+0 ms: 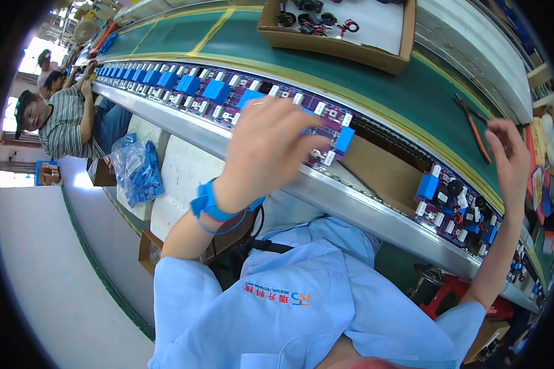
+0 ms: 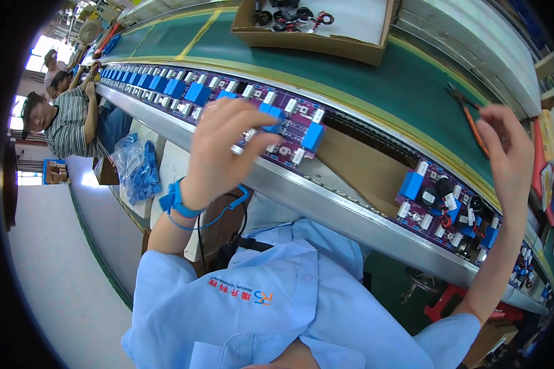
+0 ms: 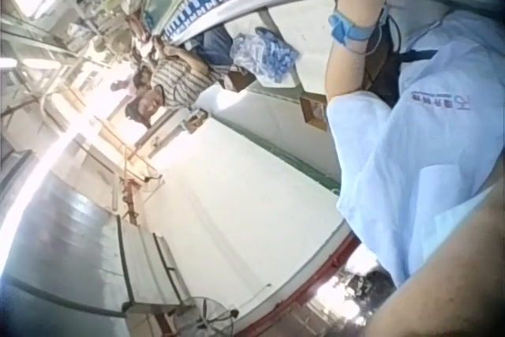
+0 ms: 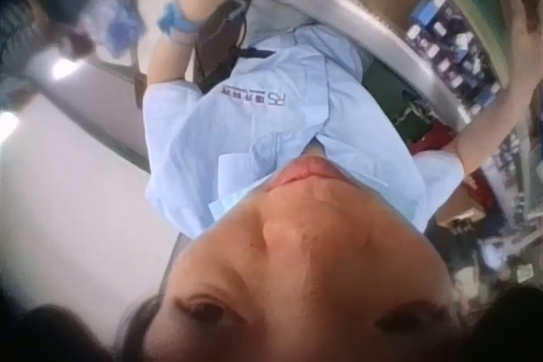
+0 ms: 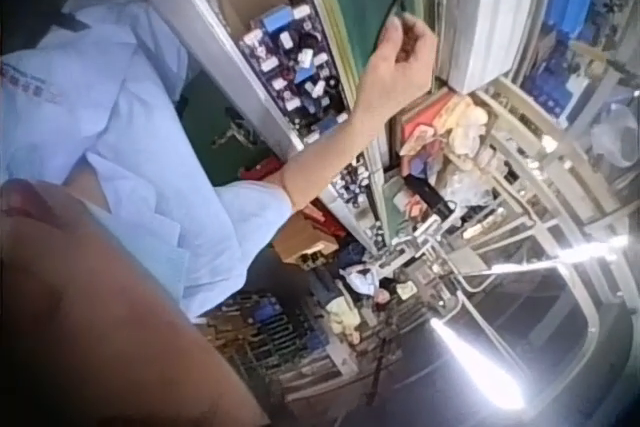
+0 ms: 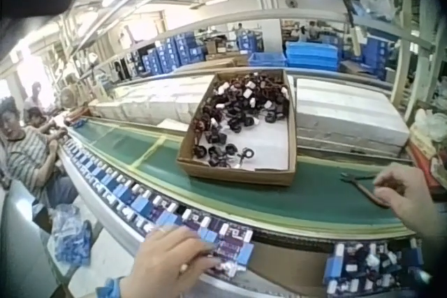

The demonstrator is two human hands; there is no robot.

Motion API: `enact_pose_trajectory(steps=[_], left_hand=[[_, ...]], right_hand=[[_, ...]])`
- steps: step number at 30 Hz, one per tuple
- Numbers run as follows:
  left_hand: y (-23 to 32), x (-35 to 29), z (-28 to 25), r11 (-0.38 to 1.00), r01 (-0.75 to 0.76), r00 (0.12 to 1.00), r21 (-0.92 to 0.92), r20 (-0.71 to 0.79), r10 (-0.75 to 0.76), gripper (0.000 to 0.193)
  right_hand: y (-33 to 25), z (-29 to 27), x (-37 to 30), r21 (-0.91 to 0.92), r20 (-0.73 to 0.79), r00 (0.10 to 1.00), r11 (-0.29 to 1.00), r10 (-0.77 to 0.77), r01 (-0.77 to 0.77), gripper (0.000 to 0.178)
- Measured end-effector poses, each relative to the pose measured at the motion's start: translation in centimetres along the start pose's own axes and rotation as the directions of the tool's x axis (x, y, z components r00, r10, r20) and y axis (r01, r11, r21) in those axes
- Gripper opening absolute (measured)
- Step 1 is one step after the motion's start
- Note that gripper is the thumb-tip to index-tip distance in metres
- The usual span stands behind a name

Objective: The person assembles circuit boards on an assembly line by taking electronic components from a box, trimming component leads with pliers, and inserting the components into the circuit boards by hand.

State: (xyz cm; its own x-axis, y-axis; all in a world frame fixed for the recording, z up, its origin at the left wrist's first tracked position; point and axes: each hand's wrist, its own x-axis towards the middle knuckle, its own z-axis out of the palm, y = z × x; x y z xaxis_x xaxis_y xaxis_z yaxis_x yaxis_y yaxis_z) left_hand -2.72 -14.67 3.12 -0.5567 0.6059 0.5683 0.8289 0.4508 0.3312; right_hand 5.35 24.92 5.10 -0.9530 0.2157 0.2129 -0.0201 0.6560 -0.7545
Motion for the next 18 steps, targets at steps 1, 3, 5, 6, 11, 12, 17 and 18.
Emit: enact_pose_trajectory(steps=[1, 3, 5, 6, 11, 12, 17, 18], left_hand=[[-1.3, -1.6, -1.0, 0.994, 0.077, 0.997, 0.079, 0.008, -0.078, 0.019], [-2.6, -4.3, -2.4, 0.974, 0.155, 0.988, 0.164, 0.003, -0.157, 0.016], [-3.4, -5.9, -2.6, 0.892, 0.259, 0.964, 0.37, -0.04, -0.263, 0.018], [-3.5, -6.2, -2.5, 0.896, 0.252, 0.966, 0.366, -0.046, -0.253, 0.018], [-3.1, -6.9, -1.6, 0.865, 0.312, 0.943, 0.393, -0.015, -0.333, 0.028], [-3.0, -6.7, -1.5, 0.871, 0.312, 0.941, 0.379, 0.0, -0.338, 0.029], [-2.4, -6.6, -1.6, 0.925, 0.293, 0.943, 0.241, 0.089, -0.321, 0.029], [-2.0, -6.4, -1.5, 0.929, 0.284, 0.946, 0.236, 0.088, -0.312, 0.029]], right_hand=[[-1.9, 1.2, 1.1, -0.112, 0.04, 0.993, 0.987, -0.111, 0.115, 0.014], [-4.6, 4.0, 3.9, -0.227, 0.122, 0.944, 0.918, -0.306, 0.327, 0.017], [-6.3, 6.7, 7.2, -0.252, 0.187, 0.875, 0.839, -0.446, 0.482, 0.019], [-7.2, 8.1, 8.8, -0.263, 0.225, 0.836, 0.795, -0.501, 0.547, 0.02], [-10.5, 16.3, 15.5, -0.409, 0.312, 0.73, 0.607, -0.608, 0.681, 0.026], [-11.1, 17.6, 16.5, -0.409, 0.355, 0.715, 0.587, -0.603, 0.699, 0.031], [-12.4, 21.8, 18.8, -0.588, 0.54, 0.74, 0.45, -0.401, 0.672, 0.044], [-12.1, 21.6, 19.1, -0.596, 0.534, 0.745, 0.447, -0.399, 0.667, 0.044]])
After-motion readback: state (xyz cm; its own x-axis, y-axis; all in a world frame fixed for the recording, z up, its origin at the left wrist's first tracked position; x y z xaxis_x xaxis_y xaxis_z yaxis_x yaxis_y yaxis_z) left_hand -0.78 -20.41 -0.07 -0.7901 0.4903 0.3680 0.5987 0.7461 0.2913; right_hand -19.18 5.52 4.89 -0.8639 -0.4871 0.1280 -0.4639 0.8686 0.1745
